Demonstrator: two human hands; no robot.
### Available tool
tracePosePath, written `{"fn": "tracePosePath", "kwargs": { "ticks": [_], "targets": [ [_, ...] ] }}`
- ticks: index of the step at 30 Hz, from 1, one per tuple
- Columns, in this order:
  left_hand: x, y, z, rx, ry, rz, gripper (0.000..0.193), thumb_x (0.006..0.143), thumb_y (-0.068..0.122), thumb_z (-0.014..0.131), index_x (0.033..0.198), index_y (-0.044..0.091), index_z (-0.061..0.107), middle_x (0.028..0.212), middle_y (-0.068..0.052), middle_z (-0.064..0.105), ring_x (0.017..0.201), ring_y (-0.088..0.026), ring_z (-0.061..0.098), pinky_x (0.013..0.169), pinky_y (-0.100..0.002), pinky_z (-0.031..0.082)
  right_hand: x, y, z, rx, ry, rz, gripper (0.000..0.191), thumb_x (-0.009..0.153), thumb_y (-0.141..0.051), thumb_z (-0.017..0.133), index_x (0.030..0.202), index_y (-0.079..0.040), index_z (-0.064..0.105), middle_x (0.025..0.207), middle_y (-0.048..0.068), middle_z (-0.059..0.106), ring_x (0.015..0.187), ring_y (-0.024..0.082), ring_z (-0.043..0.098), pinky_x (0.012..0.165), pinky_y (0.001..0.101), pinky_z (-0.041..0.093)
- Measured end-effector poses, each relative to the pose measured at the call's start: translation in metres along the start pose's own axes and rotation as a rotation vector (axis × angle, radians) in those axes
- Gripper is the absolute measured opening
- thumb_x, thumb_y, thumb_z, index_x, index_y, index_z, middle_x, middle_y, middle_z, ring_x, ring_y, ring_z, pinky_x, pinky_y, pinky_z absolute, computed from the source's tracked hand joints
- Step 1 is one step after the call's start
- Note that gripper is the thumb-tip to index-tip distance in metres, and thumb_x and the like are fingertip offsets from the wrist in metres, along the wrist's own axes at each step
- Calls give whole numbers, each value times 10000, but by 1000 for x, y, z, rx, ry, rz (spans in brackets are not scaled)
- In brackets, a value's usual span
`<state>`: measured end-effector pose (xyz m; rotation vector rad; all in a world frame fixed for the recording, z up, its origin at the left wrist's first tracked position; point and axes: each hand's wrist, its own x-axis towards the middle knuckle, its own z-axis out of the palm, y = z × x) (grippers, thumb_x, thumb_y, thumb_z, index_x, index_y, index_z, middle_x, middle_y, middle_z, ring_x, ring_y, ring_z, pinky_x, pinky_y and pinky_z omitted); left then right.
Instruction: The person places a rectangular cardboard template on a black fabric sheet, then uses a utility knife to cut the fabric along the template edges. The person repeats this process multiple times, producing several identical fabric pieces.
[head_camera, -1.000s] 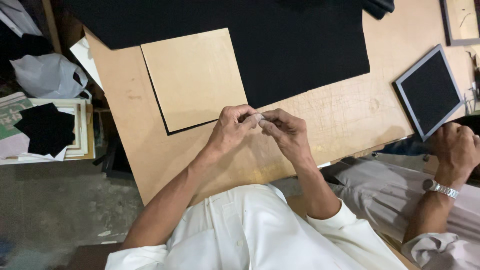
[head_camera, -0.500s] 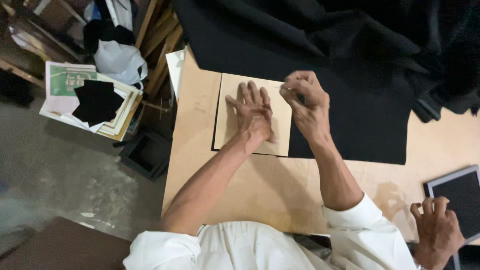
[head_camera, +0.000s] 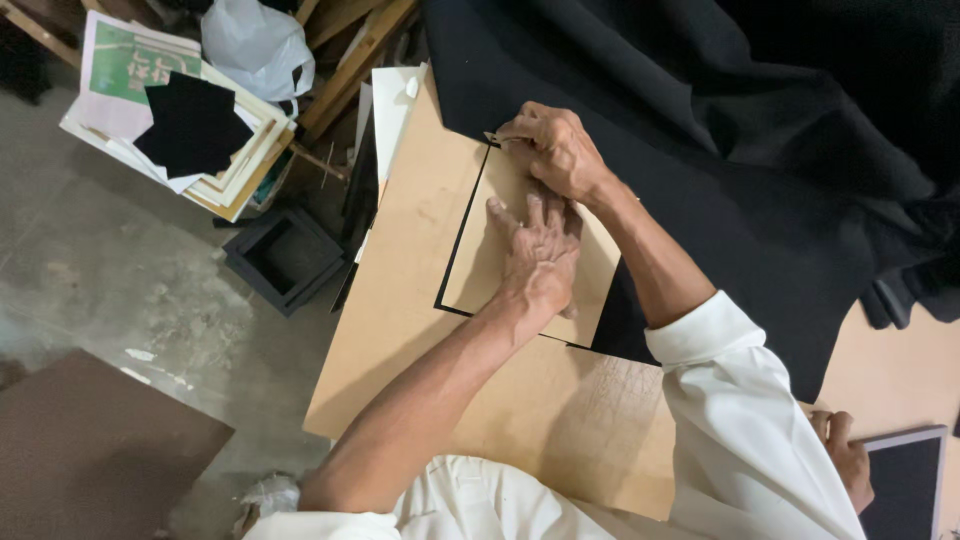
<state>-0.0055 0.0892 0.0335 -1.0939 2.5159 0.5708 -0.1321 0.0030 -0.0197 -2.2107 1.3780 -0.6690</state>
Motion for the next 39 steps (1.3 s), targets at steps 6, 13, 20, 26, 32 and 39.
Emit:
{"fn": "tracePosePath", "kwargs": {
  "ticks": [6, 13, 20, 26, 32, 39],
  "targets": [
    [-2, -5, -3, -29, 4, 14, 1407, 505, 593, 955, 1564, -23, 262, 1575, -245, 283, 1477, -437, 227, 1074, -800, 239, 5, -2, -1, -28, -53, -25, 185, 909, -48, 721, 1077, 24, 753, 923, 159, 681, 798, 311, 679, 689, 409, 536],
    [-1, -7, -3, -17, -29, 49, 1425, 502, 608, 949, 1559, -28, 236, 1596, -247, 246, 1479, -444, 206, 1052, -825, 238, 9, 0, -1, -21, -99, -29, 143, 941, -62, 701, 1040, 31, 747, 902, 156, 681, 761, 292, 680, 678, 401, 539],
    [0, -7, -3, -7, -31, 43, 1491, 509, 656, 932, 1577, -76, 193, 1582, -265, 267, 1452, -453, 244, 1054, -810, 258, 24, 3, -1, -102, -256, -65, 137, 844, 30, 641, 950, 63, 722, 863, 193, 655, 749, 348, 648, 671, 464, 507],
    [3, -3, -1, 39, 7, 17, 1455, 527, 662, 920, 1569, -56, 201, 1580, -279, 261, 1452, -464, 235, 1051, -794, 275, 30, 10, -2, -133, -314, -124, 84, 850, 20, 628, 902, 48, 689, 874, 180, 657, 788, 355, 653, 695, 463, 515],
    [8, 0, 4, 30, 3, 13, 1425, 521, 665, 921, 1564, -15, 227, 1585, -294, 226, 1474, -487, 181, 1055, -787, 278, 7, 18, -20, -233, -392, -82, 59, 875, -2, 653, 842, 46, 662, 849, 181, 633, 755, 362, 630, 659, 486, 493],
    [8, 5, 3, 57, 14, 13, 1478, 472, 666, 943, 1573, -7, 223, 1599, -337, 173, 1474, -530, 146, 1031, -791, 309, -65, 29, -65, -264, -369, -33, 63, 914, -7, 630, 914, 39, 673, 867, 167, 618, 793, 347, 633, 684, 468, 509]
  ]
}}
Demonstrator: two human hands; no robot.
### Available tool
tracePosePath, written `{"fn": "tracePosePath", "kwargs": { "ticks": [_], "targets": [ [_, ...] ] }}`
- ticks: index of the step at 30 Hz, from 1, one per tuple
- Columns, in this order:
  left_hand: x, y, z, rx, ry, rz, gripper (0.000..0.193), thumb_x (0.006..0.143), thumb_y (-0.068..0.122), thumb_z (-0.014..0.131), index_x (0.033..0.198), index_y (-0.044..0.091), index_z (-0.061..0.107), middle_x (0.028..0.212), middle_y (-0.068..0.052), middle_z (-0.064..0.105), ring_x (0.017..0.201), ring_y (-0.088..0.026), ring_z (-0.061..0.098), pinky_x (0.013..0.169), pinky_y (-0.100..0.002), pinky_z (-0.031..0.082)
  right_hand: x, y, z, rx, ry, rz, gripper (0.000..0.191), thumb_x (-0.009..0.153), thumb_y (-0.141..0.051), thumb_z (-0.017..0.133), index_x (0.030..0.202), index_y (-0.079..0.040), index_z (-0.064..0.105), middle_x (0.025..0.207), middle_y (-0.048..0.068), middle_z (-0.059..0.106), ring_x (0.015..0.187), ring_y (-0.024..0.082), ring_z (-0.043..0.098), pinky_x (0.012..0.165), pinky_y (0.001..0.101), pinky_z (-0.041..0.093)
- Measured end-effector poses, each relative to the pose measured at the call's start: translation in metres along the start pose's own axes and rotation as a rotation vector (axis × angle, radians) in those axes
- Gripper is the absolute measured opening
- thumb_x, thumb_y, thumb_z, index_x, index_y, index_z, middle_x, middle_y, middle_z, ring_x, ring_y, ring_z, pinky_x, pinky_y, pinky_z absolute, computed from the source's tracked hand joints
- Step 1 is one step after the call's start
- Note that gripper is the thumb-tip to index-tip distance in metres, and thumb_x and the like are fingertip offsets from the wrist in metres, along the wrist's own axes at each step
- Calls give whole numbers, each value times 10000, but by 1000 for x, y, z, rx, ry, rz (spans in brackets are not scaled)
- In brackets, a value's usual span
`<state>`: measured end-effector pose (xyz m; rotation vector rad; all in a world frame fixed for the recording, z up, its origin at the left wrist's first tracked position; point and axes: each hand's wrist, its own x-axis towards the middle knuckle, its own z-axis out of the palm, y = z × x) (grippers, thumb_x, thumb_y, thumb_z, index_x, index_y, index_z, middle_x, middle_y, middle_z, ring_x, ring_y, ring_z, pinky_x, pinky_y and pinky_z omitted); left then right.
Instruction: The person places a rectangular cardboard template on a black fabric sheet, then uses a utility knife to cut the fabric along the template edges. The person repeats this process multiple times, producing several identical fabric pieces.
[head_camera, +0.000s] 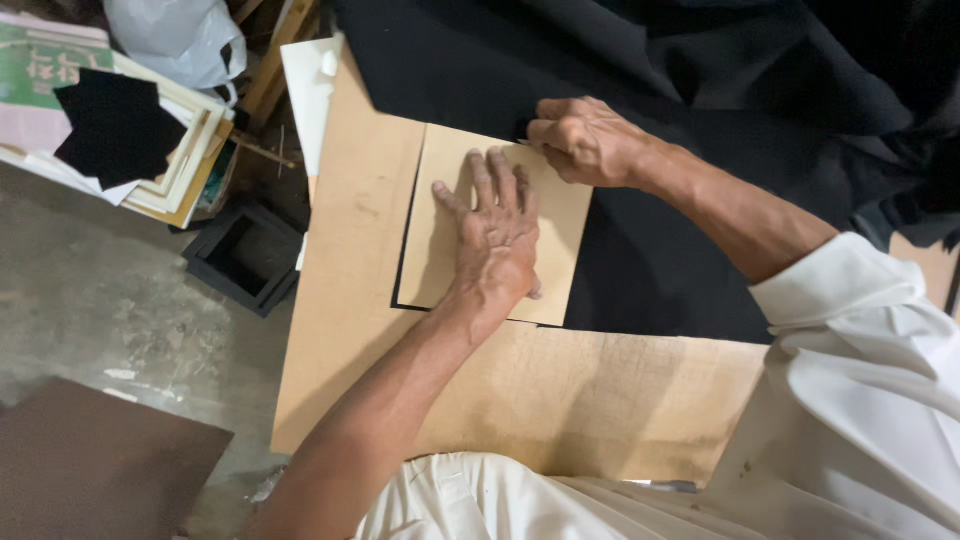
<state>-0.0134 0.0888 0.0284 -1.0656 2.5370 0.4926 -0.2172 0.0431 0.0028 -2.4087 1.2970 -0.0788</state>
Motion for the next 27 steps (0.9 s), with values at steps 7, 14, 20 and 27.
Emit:
{"fn": "tracePosePath", "kwargs": {
  "ticks": [7, 14, 20, 27],
  "targets": [
    [4, 8, 0, -10, -44, -13, 1447, 488, 685, 934, 1569, 25, 236, 1590, -369, 140, 1456, -567, 123, 1037, -798, 294, -77, 11, -14, -72, -52, 141, 43, 852, 20, 641, 894, 31, 647, 864, 151, 590, 811, 334, 610, 694, 463, 506],
    [10, 15, 4, 3, -60, -25, 1462, 471, 692, 942, 1571, 37, 235, 1583, -365, 149, 1456, -566, 129, 1019, -809, 298, -96, 18, -2, -197, -59, 144, 15, 832, 32, 635, 831, 30, 621, 818, 135, 580, 811, 311, 612, 690, 450, 518],
    [0, 17, 4, -31, -17, -7, 1454, 476, 690, 936, 1594, 111, 209, 1588, -361, 157, 1457, -578, 135, 1009, -832, 297, -108, -14, -5, 37, 503, 203, 63, 975, -6, 700, 914, 10, 703, 845, 153, 683, 726, 242, 662, 619, 371, 540],
    [1, 23, 6, 134, 13, 108, 1558, 432, 728, 941, 1628, 74, 187, 1652, -245, 143, 1510, -460, 140, 1054, -826, 270, -78, -85, 65, 585, 1169, 923, 127, 901, -33, 692, 985, 43, 749, 794, 89, 740, 649, 114, 697, 544, 246, 602]
  ]
}}
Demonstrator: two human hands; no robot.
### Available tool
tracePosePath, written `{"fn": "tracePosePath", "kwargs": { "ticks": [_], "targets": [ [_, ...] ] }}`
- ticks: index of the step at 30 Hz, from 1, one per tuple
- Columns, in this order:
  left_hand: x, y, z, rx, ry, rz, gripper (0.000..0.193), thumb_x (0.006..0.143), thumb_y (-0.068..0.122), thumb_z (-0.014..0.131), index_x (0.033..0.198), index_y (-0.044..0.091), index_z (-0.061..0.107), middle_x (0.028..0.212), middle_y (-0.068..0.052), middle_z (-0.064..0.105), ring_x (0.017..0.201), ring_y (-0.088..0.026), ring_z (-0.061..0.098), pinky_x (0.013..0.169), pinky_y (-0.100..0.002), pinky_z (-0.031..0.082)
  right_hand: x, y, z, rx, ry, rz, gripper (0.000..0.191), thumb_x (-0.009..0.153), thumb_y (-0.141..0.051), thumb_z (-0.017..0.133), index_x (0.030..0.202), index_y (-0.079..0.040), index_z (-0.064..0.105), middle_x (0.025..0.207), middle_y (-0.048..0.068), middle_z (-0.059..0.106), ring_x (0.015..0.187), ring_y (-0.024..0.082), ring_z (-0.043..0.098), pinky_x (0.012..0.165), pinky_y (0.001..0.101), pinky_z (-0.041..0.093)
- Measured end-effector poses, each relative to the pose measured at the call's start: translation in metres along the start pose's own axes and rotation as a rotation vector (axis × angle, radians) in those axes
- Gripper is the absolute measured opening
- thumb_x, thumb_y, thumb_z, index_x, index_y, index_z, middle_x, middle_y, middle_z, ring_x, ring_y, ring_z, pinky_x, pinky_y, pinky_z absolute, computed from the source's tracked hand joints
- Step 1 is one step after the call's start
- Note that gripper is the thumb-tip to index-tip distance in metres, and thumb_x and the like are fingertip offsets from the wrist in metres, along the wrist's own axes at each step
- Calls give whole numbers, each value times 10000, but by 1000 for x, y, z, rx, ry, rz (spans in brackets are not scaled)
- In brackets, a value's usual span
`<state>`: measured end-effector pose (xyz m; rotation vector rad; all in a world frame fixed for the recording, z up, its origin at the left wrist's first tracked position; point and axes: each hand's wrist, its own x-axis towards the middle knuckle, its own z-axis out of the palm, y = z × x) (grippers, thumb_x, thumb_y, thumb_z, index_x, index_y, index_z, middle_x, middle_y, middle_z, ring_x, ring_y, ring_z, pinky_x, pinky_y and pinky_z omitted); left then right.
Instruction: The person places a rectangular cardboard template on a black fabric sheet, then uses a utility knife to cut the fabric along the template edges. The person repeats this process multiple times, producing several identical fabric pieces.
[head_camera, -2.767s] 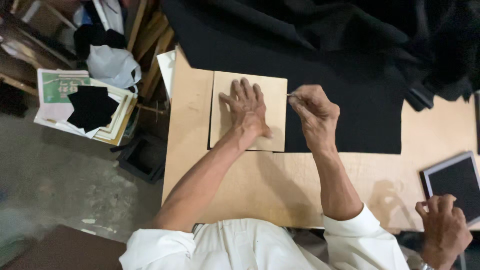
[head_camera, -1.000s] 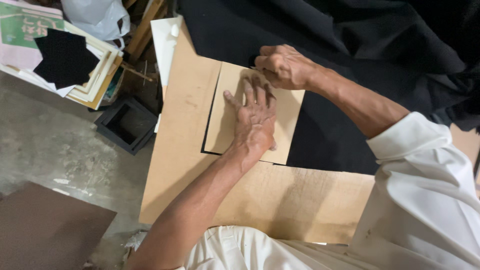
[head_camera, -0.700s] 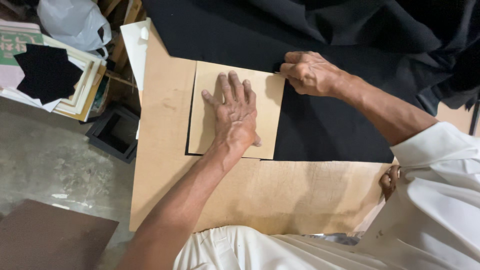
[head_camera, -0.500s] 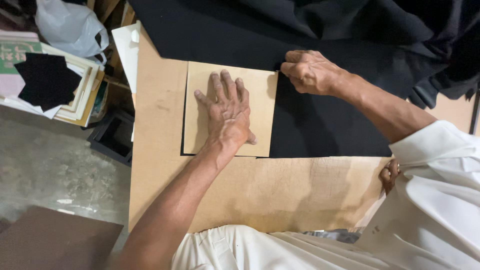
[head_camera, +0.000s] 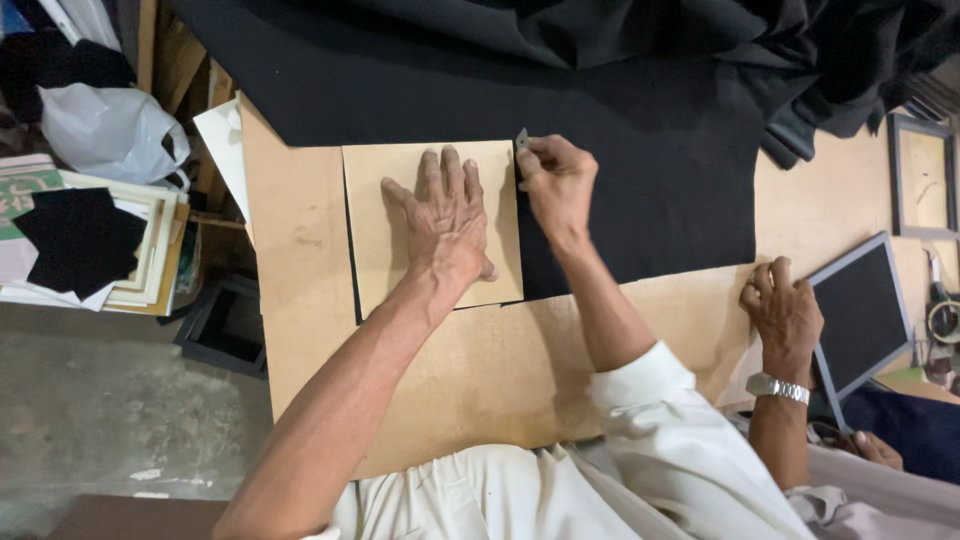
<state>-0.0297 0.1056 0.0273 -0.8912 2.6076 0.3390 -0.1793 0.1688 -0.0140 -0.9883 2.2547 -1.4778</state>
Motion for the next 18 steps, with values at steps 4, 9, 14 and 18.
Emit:
{"fn": "tracePosePath", "kwargs": {
  "ticks": [4, 9, 14, 18],
  "targets": [
    [5, -3, 1, -23, -62, 57, 1455, 478, 683, 939, 1624, 270, 144, 1633, -256, 126, 1484, -490, 145, 1016, -819, 305, -2, 13, 17, -229, 101, -131, 142, 892, -22, 706, 1007, 41, 760, 832, 108, 753, 675, 148, 725, 627, 296, 582],
    [5, -7, -1, -29, -50, 67, 1454, 473, 696, 938, 1624, 254, 167, 1622, -259, 154, 1473, -499, 165, 1009, -815, 323, 3, 13, 16, -305, 48, -87, 119, 871, -19, 710, 960, 38, 765, 780, 120, 728, 636, 188, 673, 598, 329, 536],
    [6, -9, 1, -26, -45, 75, 1445, 480, 703, 930, 1622, 252, 167, 1616, -268, 163, 1463, -517, 166, 1001, -818, 331, 1, 18, 19, -295, 38, -149, 132, 855, -7, 700, 962, 50, 752, 803, 134, 723, 645, 203, 672, 599, 333, 543],
    [8, -10, 3, -26, -58, 83, 1446, 481, 709, 927, 1622, 248, 169, 1619, -267, 154, 1474, -521, 142, 1003, -826, 327, 10, 21, 17, -346, 11, -204, 110, 847, 3, 692, 927, 67, 732, 807, 165, 718, 656, 221, 688, 621, 359, 556]
  ]
}}
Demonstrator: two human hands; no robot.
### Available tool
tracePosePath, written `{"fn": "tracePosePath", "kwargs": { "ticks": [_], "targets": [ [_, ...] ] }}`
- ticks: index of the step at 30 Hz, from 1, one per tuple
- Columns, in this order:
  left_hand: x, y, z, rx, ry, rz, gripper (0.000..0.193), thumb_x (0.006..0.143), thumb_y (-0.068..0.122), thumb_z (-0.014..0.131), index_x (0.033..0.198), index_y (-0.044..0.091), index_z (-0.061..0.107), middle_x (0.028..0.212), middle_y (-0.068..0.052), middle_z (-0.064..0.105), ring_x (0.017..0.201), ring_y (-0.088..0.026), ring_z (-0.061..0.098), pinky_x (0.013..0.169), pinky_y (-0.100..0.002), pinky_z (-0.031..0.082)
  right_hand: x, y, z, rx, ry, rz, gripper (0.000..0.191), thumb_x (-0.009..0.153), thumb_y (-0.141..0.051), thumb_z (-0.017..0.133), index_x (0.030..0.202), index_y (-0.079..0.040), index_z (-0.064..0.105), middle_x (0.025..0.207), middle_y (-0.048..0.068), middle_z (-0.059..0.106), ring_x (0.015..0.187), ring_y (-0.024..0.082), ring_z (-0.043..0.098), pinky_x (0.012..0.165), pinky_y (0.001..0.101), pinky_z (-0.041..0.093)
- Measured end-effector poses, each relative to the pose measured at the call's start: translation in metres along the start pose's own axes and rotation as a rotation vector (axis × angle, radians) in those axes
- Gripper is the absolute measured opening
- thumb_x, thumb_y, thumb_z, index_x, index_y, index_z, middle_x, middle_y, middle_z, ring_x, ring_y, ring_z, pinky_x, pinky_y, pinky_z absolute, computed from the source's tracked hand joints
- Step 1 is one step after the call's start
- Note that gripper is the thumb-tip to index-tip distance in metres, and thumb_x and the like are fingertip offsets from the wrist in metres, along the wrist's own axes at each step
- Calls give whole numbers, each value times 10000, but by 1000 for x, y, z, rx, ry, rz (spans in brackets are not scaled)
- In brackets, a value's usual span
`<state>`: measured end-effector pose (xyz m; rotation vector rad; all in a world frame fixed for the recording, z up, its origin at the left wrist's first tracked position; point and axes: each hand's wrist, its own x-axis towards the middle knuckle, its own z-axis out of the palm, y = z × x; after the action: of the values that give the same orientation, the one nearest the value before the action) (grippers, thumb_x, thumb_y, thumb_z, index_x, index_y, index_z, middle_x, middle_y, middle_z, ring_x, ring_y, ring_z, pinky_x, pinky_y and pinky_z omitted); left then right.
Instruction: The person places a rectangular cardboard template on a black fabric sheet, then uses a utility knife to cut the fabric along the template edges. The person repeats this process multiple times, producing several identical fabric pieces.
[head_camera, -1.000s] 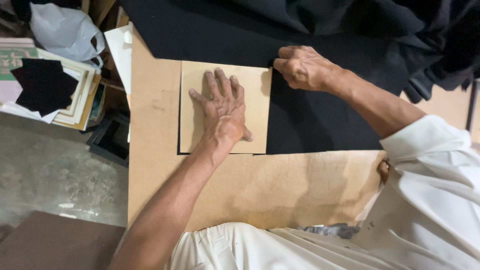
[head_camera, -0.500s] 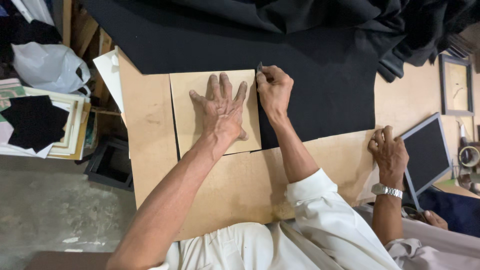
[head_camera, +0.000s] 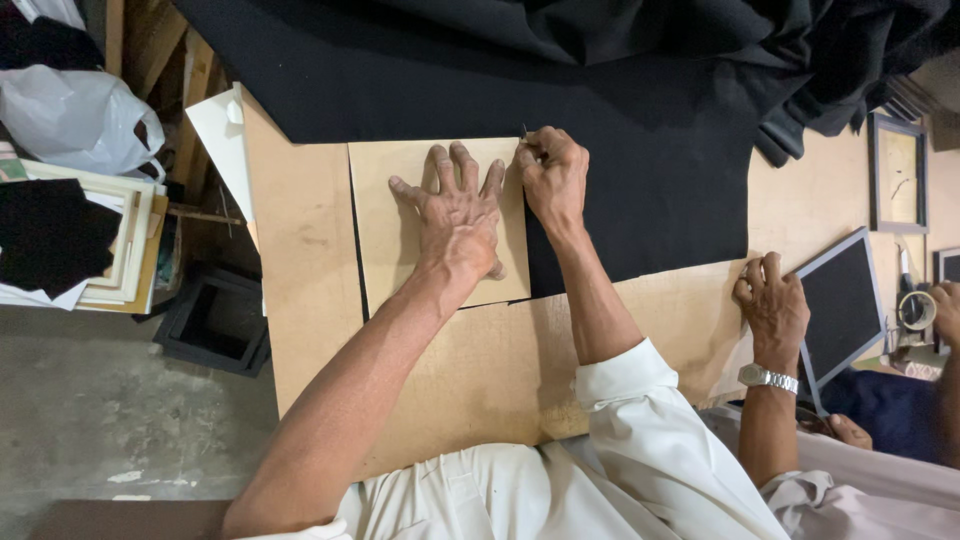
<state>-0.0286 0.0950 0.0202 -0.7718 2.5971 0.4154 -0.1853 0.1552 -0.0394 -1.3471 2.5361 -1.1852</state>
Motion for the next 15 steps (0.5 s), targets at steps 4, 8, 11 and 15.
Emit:
{"fn": "tracePosePath", "kwargs": {
  "ticks": [4, 8, 11, 15],
  "targets": [
    [2, 0, 0, -10, -8, -7, 1468, 472, 695, 938, 1627, 241, 154, 1622, -262, 135, 1477, -509, 126, 998, -830, 321, 15, -1, -5, -30, -145, 60, 124, 802, -22, 688, 895, 44, 739, 734, 173, 707, 621, 227, 706, 617, 369, 572],
    [2, 2, 2, -5, -14, -8, 1464, 473, 684, 944, 1625, 249, 152, 1617, -259, 137, 1474, -509, 124, 988, -837, 317, 13, -3, -7, -67, -159, 110, 90, 793, -30, 677, 834, 43, 712, 659, 173, 685, 558, 248, 680, 567, 378, 542],
    [1, 5, 6, 13, -3, -12, 1468, 463, 701, 937, 1626, 266, 153, 1622, -261, 135, 1476, -512, 129, 989, -836, 323, -11, -2, -11, -39, -141, 111, 75, 802, -30, 684, 813, 43, 696, 666, 175, 687, 575, 233, 691, 572, 363, 541],
    [0, 7, 16, 27, 59, -30, 1469, 455, 704, 934, 1631, 277, 166, 1629, -249, 148, 1482, -502, 137, 995, -829, 336, -75, -7, -33, -33, -164, 82, 58, 835, -5, 699, 816, 38, 664, 726, 171, 684, 611, 221, 679, 574, 350, 530]
  ]
}}
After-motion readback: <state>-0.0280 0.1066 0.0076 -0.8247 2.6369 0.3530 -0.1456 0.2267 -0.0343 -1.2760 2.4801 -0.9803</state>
